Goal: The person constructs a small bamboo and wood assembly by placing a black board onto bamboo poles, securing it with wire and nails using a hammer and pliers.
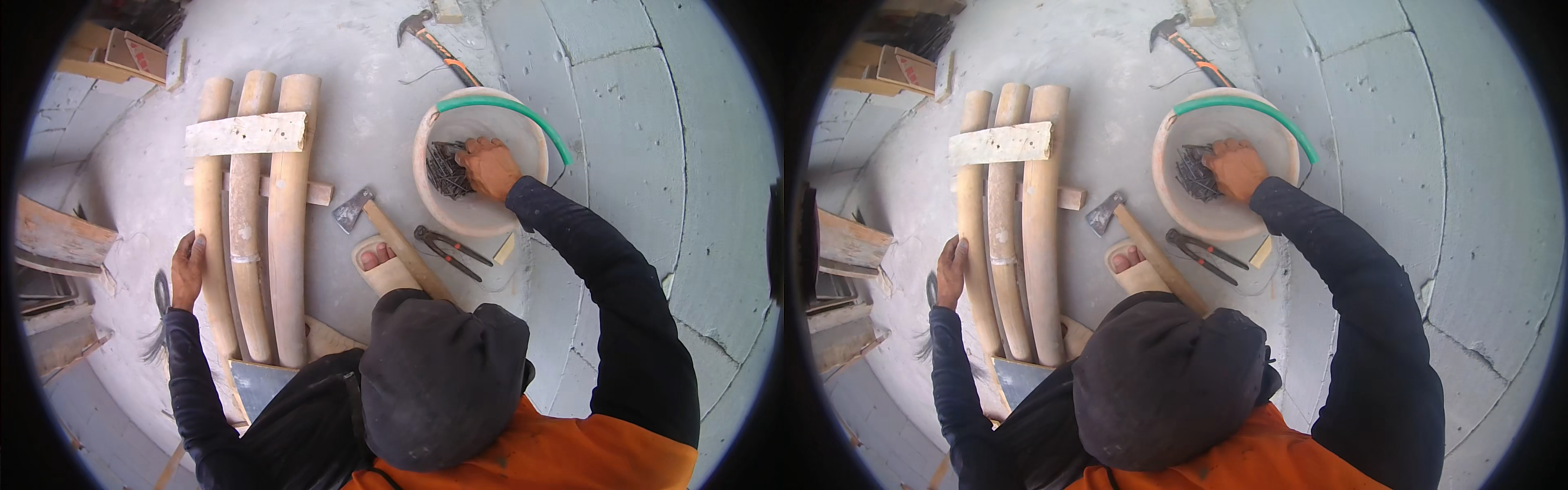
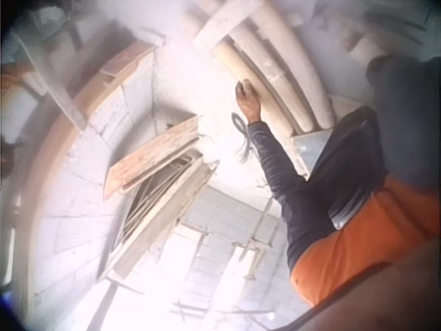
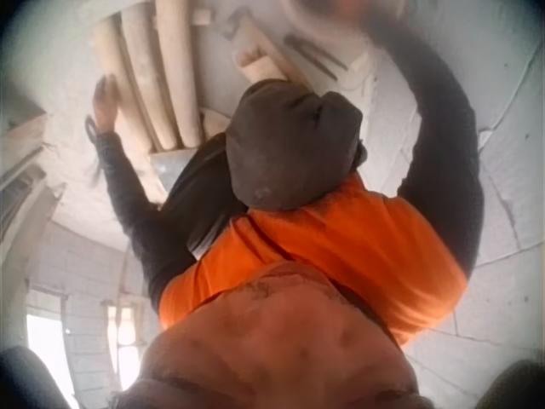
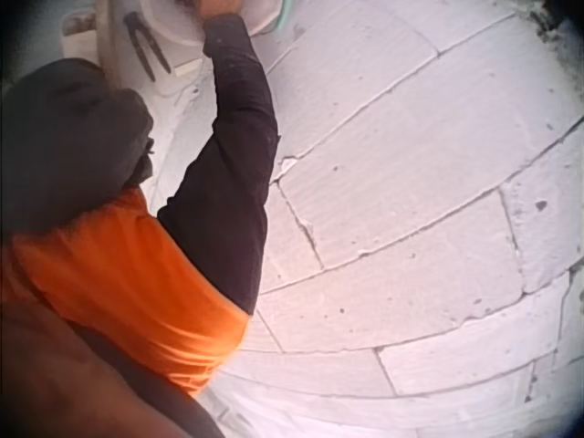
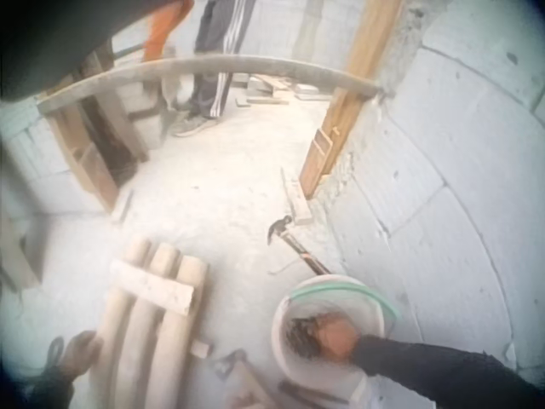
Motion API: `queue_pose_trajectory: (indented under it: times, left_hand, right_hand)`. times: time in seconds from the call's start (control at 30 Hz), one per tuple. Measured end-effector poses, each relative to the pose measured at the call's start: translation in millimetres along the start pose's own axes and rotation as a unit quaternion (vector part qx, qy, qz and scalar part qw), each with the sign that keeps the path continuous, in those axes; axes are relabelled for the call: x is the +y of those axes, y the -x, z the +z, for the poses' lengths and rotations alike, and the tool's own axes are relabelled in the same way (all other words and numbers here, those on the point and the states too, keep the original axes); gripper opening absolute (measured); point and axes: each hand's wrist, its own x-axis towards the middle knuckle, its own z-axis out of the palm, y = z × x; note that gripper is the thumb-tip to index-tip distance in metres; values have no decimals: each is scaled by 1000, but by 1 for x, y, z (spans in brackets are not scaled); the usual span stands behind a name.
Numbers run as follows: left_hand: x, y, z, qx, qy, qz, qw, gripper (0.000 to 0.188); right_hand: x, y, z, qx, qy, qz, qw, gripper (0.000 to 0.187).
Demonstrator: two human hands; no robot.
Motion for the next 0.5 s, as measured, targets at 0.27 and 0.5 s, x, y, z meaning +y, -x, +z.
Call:
queue_pose_trajectory:
  times: [0.27, 0.5]
  left_hand:
    - [8, -5, -1, 14, -40, 3, 999, 59]
    - [8, -3, 2, 18, -59, 2, 998, 59]
  right_hand:
    - [-5, -35, 12, 118, -41, -127, 984, 40]
    - [14, -33, 27, 82, -72, -83, 991, 39]
